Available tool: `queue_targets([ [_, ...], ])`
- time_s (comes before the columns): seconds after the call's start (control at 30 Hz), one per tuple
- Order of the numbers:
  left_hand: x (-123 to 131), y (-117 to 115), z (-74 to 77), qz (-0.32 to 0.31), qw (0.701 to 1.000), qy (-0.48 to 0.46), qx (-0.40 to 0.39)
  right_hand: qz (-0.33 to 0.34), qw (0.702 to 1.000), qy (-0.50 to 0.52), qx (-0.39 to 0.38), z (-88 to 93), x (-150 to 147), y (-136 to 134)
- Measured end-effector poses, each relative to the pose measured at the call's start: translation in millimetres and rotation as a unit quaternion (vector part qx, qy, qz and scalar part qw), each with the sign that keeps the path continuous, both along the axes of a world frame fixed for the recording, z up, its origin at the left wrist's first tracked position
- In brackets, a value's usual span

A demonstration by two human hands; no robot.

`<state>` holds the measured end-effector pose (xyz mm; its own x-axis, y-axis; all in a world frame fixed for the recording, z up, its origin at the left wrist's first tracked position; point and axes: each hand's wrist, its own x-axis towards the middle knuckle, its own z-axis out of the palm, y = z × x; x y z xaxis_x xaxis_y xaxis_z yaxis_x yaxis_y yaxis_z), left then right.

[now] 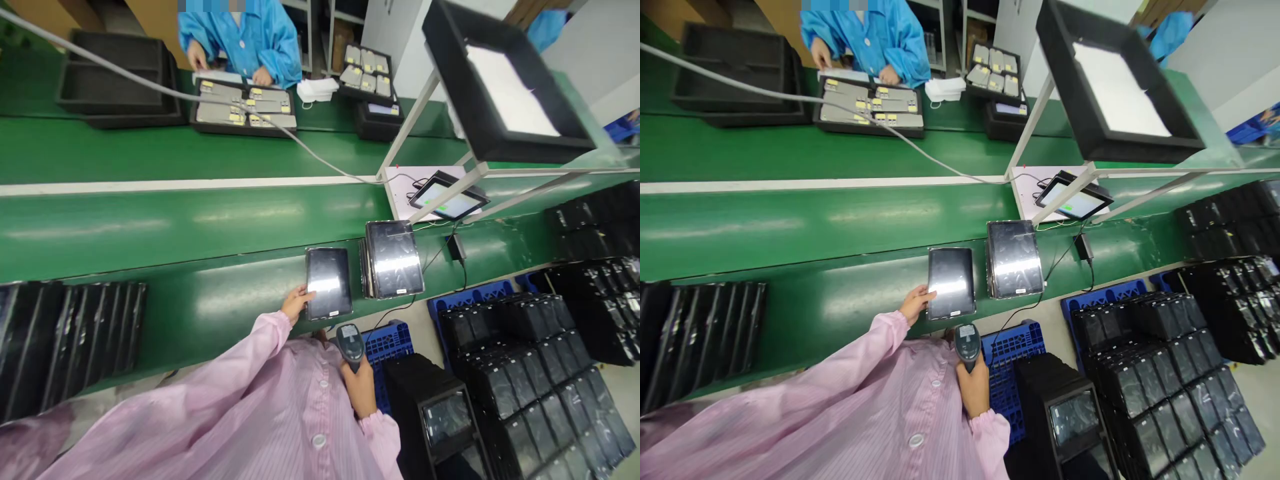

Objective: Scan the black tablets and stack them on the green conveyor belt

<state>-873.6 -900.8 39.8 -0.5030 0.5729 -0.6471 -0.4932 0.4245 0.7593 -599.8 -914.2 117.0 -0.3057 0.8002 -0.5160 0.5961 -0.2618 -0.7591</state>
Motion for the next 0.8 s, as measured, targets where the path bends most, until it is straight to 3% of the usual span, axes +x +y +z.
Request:
queue_targets([
  [0.1,-15.0,0.7,41.6,0.025,0.997,-0.028,0.072,-0.023,1.0,0.019,0.005,17.6,13.3,-2.0],
  [0.17,-13.9,14.2,73.4,0.019,0.992,-0.027,0.118,-0.037,0.999,0.016,0.009,27.8,21.2,-1.9],
  [0.27,12.6,54.8,111.8,-0.017,0.986,-0.038,0.163,-0.054,0.998,0.009,0.023,35.7,30.1,-0.1],
  [0.33,41.0,88.5,124.0,-0.045,0.983,-0.047,0.17,-0.069,0.997,0.006,0.026,34.5,34.7,1.3],
  [0.47,91.1,144.7,119.9,-0.05,0.982,-0.067,0.171,-0.098,0.995,0.008,0.034,24.3,42.8,3.1],
  [0.57,107.6,163.9,108.7,-0.027,0.985,-0.062,0.162,-0.101,0.993,-0.004,0.055,19.4,47.2,4.0],
  [0.67,101.6,166.1,102.9,-0.075,0.984,-0.006,0.162,-0.085,0.995,-0.004,0.046,18.7,48.1,6.0],
  [0.8,54.5,151.4,90.4,-0.165,0.947,0.24,0.132,-0.048,0.999,0.005,0.023,9.5,38.7,10.9],
])
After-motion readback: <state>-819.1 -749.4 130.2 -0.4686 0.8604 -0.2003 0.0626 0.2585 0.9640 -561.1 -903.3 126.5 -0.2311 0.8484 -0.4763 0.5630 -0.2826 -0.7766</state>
